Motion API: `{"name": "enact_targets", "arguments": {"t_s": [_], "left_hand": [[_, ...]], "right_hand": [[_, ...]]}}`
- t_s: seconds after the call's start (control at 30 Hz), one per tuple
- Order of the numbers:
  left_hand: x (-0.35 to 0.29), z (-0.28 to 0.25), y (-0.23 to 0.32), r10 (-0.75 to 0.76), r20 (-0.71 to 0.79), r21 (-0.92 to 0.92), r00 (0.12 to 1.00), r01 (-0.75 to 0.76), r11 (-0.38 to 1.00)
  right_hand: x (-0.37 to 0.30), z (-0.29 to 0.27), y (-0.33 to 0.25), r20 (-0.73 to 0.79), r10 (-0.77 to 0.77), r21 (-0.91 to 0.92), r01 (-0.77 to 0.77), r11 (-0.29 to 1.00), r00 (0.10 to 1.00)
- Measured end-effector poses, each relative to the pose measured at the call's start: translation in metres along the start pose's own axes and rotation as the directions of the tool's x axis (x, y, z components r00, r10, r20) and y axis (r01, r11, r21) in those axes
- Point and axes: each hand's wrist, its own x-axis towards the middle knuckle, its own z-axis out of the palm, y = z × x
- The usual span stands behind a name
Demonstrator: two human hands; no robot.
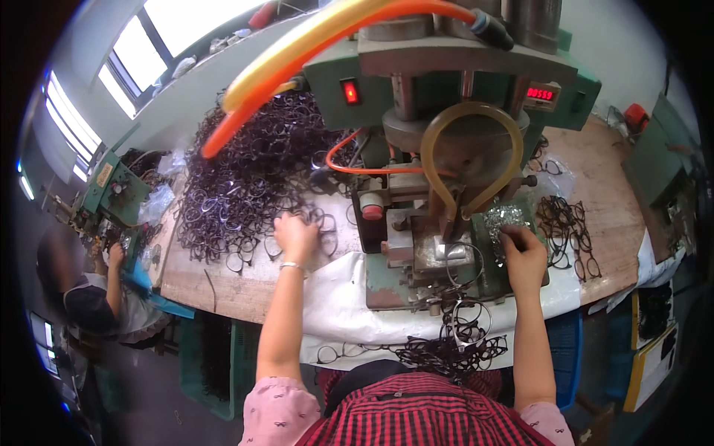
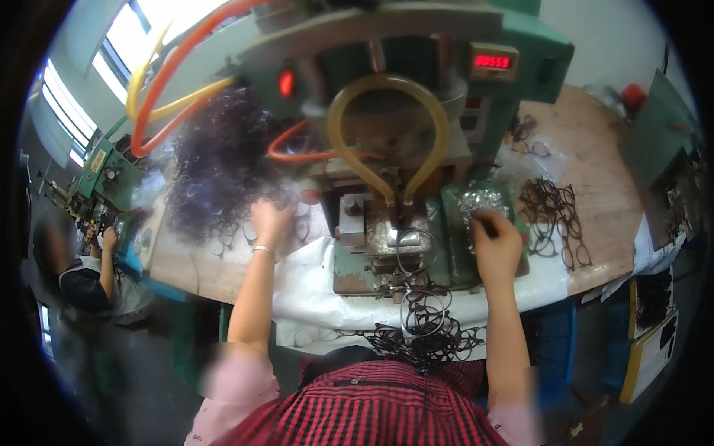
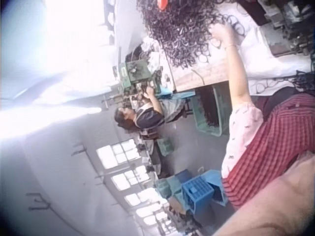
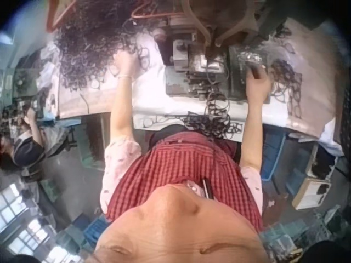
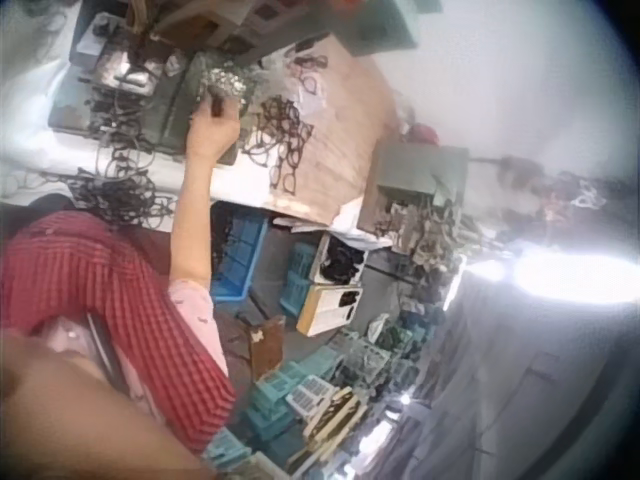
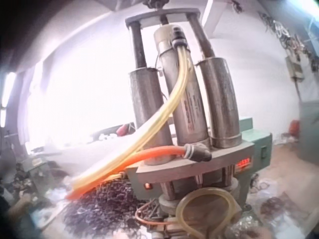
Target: The person repeatedly picks up eyeglass frames and small metal components from a pile, places them into a press machine, activates the press, and removes the assembled glasses. The process is repeated continuously throughout the clip.
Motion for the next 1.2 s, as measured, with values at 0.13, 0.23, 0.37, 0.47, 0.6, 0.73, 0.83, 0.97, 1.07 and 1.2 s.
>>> {"name": "enact_targets", "arguments": {"t_s": [0.13,0.23,0.37,0.47,0.6,0.73,0.83,0.97,1.07,1.2], "left_hand": [[-0.010,-0.011,-0.023,0.201,-0.054,-0.147,0.978,-0.207,0.967],[-0.009,-0.036,-0.039,-0.060,0.086,-0.634,0.995,0.101,0.767],[-0.007,-0.012,-0.066,-0.130,0.282,-0.959,0.951,0.282,-0.015],[-0.060,-0.034,-0.010,-0.057,0.475,-0.875,0.878,0.463,-0.143],[-0.100,-0.135,0.094,-0.023,-0.063,-0.963,0.998,-0.067,-0.262],[-0.090,-0.197,0.127,0.265,-0.565,-0.824,0.781,-0.524,-0.215],[-0.077,-0.198,0.144,0.274,-0.616,-0.780,0.738,-0.621,-0.080],[-0.100,-0.205,0.153,0.291,-0.568,-0.822,0.770,-0.548,-0.154],[-0.127,-0.201,0.150,0.540,-0.524,-0.745,0.658,-0.662,0.083],[-0.129,-0.179,0.163,0.736,-0.673,-0.259,0.074,-0.956,-0.140]], "right_hand": [[-0.029,-0.033,-0.005,0.005,0.026,-0.011,-0.026,1.000,1.000],[-0.032,-0.031,-0.060,0.185,-0.118,0.073,0.106,0.992,0.976],[-0.008,0.009,-0.107,0.261,-0.286,0.182,0.244,0.952,0.922],[-0.009,0.029,-0.098,0.233,-0.265,0.311,0.186,0.932,0.936],[-0.012,0.027,-0.096,0.278,-0.176,0.356,0.069,0.932,0.944],[-0.018,0.033,-0.111,0.324,-0.188,0.560,-0.028,0.828,0.927],[-0.027,0.043,-0.111,0.306,-0.118,0.647,-0.115,0.754,0.945],[-0.043,0.023,-0.117,0.346,-0.132,0.602,-0.112,0.790,0.929],[-0.033,-0.001,-0.093,0.223,-0.307,0.154,0.277,0.948,0.925],[-0.015,-0.018,-0.007,0.047,-0.382,-0.680,0.310,0.664,0.923]]}}
